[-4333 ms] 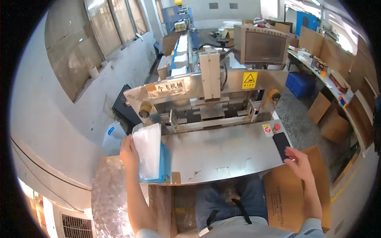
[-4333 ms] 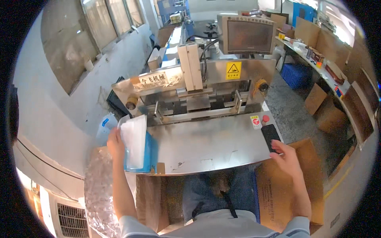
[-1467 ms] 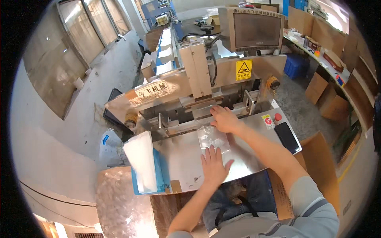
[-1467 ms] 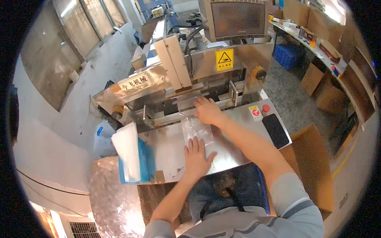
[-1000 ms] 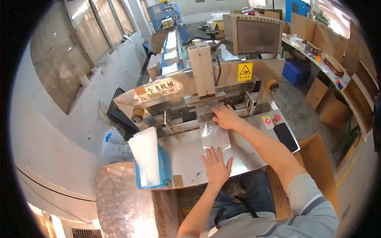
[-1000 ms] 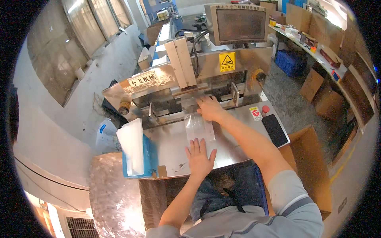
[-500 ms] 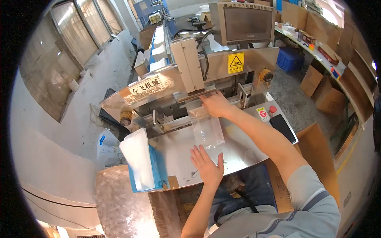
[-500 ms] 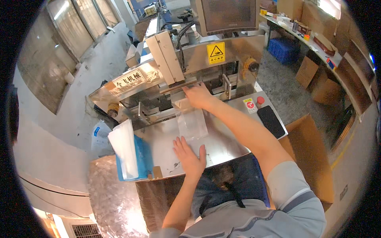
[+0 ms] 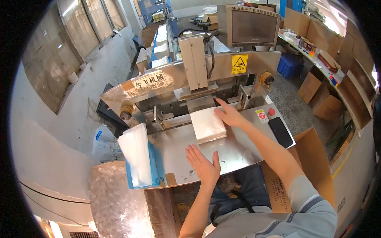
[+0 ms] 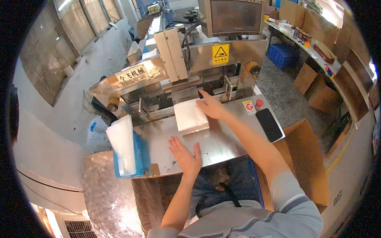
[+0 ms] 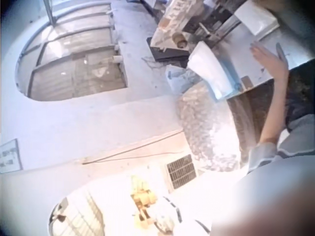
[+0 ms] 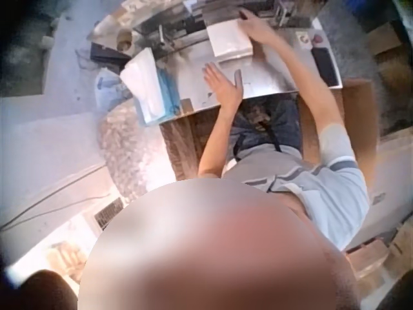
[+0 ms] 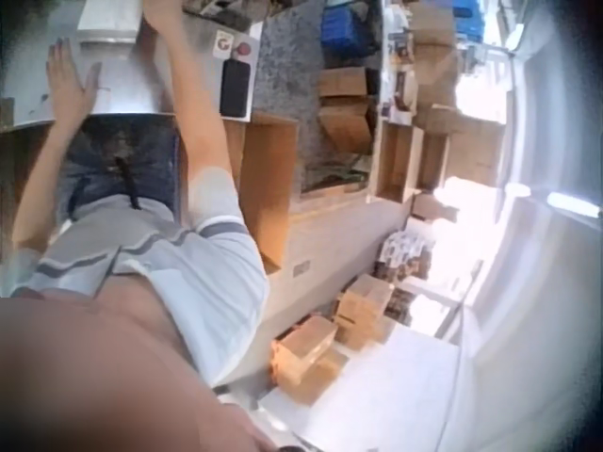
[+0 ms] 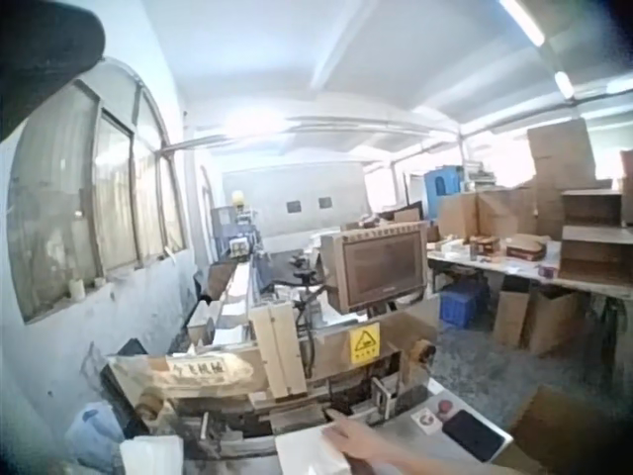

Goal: Wrapping small white boxes with plastic film using a machine and placing them into a shipping box.

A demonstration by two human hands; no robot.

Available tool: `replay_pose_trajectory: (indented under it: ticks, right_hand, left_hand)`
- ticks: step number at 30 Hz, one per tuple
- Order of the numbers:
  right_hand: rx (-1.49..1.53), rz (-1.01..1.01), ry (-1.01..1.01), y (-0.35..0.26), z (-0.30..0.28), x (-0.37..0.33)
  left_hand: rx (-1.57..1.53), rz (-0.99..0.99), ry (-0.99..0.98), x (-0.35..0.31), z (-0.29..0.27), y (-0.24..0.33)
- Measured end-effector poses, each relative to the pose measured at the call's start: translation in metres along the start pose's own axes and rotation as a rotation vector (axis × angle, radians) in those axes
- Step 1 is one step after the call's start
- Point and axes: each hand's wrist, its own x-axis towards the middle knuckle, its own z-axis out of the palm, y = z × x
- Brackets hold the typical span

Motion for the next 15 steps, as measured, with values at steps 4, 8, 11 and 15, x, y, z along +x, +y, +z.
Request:
replay_pose_trajectory:
  ticks: [4, 8, 11, 15]
  right_hand:
    - [0.463, 0.328, -0.033, -0.002, 0.001, -0.057]
    - [0.587, 0.359, 0.025, -0.015, 0.009, -0.084]
    - [0.602, 0.349, 0.061, -0.009, 0.014, -0.085]
    - [0.548, 0.354, 0.063, -0.019, 0.023, -0.080]
  left_hand:
    - [-0.019, 0.024, -0.020, 0.001, -0.001, 0.000]
    - [-0.221, -0.067, -0.022, 0.006, 0.002, -0.007]
    - [-0.409, -0.217, -0.048, 0.025, 0.005, -0.006]
    - [-0.629, -0.403, -0.033, 0.063, 0.010, -0.021]
